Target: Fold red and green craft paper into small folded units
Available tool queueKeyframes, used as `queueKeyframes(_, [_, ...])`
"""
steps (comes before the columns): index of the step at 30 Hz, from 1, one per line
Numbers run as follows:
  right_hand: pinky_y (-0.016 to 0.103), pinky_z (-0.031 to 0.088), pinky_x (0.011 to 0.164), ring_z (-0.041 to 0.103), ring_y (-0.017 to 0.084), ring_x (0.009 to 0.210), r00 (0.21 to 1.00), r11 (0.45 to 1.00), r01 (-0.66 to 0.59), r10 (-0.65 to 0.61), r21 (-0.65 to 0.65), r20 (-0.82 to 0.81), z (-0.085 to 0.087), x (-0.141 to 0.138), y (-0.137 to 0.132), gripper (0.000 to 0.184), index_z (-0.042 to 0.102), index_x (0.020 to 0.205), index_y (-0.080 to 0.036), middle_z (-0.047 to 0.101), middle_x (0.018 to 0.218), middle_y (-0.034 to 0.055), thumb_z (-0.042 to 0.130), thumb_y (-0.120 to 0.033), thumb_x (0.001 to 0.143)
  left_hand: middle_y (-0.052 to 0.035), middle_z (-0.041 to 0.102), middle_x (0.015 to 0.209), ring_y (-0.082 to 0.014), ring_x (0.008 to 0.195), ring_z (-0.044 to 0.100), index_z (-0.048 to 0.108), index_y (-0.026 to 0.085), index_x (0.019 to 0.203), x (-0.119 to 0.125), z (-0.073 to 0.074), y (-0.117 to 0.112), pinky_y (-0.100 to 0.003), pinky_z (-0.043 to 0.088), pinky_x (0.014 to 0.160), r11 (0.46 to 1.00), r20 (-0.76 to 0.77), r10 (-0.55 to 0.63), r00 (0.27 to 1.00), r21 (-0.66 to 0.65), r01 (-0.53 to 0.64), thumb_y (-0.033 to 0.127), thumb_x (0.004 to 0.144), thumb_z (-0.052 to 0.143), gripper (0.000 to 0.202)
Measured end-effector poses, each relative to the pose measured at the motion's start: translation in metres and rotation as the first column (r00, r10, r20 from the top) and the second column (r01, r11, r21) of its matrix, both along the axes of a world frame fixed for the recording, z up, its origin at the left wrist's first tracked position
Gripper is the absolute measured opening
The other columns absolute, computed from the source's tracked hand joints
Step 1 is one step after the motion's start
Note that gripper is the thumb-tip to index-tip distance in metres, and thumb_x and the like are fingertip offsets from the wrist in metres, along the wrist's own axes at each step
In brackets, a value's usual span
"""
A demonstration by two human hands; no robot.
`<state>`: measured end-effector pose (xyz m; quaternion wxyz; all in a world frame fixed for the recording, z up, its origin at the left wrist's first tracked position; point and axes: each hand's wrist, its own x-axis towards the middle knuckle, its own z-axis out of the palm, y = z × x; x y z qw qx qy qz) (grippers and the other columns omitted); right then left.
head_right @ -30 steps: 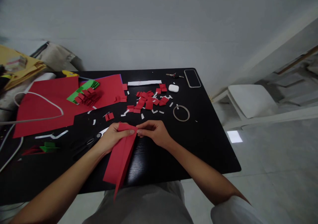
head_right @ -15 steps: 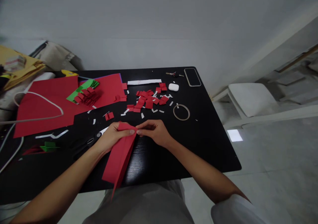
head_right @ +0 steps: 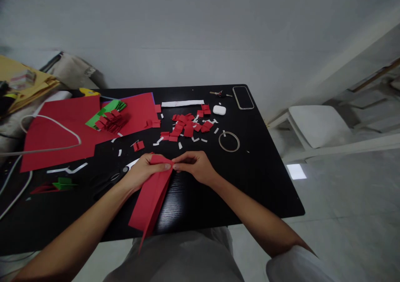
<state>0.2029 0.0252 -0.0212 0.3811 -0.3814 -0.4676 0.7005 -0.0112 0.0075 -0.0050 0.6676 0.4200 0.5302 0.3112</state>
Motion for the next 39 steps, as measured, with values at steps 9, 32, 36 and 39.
queueKeyframes(9, [0.032, 0.064, 0.071, 0.074, 0.016, 0.065, 1.000, 1.000, 0.003, -0.003, 0.006, 0.010, 0.0008, -0.0003, 0.0000, 0.029, 0.084, 0.085, -0.020, 0.080, 0.073, 0.0015, 0.096, -0.036, 0.064, -0.0014, 0.073, 0.066, -0.0140, 0.058, 0.059, 0.081, 0.016, 0.078, -0.0012, -0.0016, 0.0001, -0.026, 0.042, 0.060, 0.999, -0.022, -0.010, 1.000, 0.031, 0.011, 0.041, 0.070, 0.089, 0.028])
queueKeyframes(32, [0.032, 0.063, 0.071, 0.074, 0.016, 0.065, 1.000, 1.000, -0.008, 0.008, -0.006, -0.003, -0.0021, -0.0008, -0.0008, 0.027, 0.084, 0.084, -0.021, 0.080, 0.074, 0.0014, 0.097, -0.033, 0.064, 0.0000, 0.069, 0.065, -0.0122, 0.060, 0.055, 0.080, 0.016, 0.075, -0.0021, 0.0016, 0.0000, -0.024, 0.039, 0.060, 0.998, -0.011, -0.044, 0.999, 0.045, 0.045, 0.041, 0.071, 0.090, 0.027])
queueKeyframes(36, [0.032, 0.063, 0.071, 0.074, 0.016, 0.065, 1.000, 1.000, -0.016, 0.016, -0.014, -0.013, -0.0021, -0.0006, -0.0010, 0.025, 0.084, 0.083, -0.021, 0.080, 0.073, 0.0009, 0.097, -0.032, 0.064, 0.0009, 0.068, 0.065, -0.0112, 0.060, 0.053, 0.081, 0.017, 0.076, -0.0024, 0.0036, 0.0003, -0.024, 0.038, 0.059, 0.996, 0.007, -0.074, 0.997, 0.058, 0.073, 0.040, 0.072, 0.089, 0.024])
queueKeyframes(39, [0.031, 0.063, 0.071, 0.073, 0.015, 0.065, 0.999, 1.000, -0.023, 0.023, -0.013, -0.026, -0.0018, -0.0007, -0.0010, 0.025, 0.084, 0.082, -0.021, 0.080, 0.075, 0.0013, 0.097, -0.031, 0.064, 0.0013, 0.068, 0.065, -0.0110, 0.060, 0.052, 0.082, 0.018, 0.076, -0.0017, 0.0051, 0.0003, -0.023, 0.037, 0.058, 0.995, 0.015, -0.084, 0.996, 0.058, 0.083, 0.039, 0.073, 0.089, 0.023])
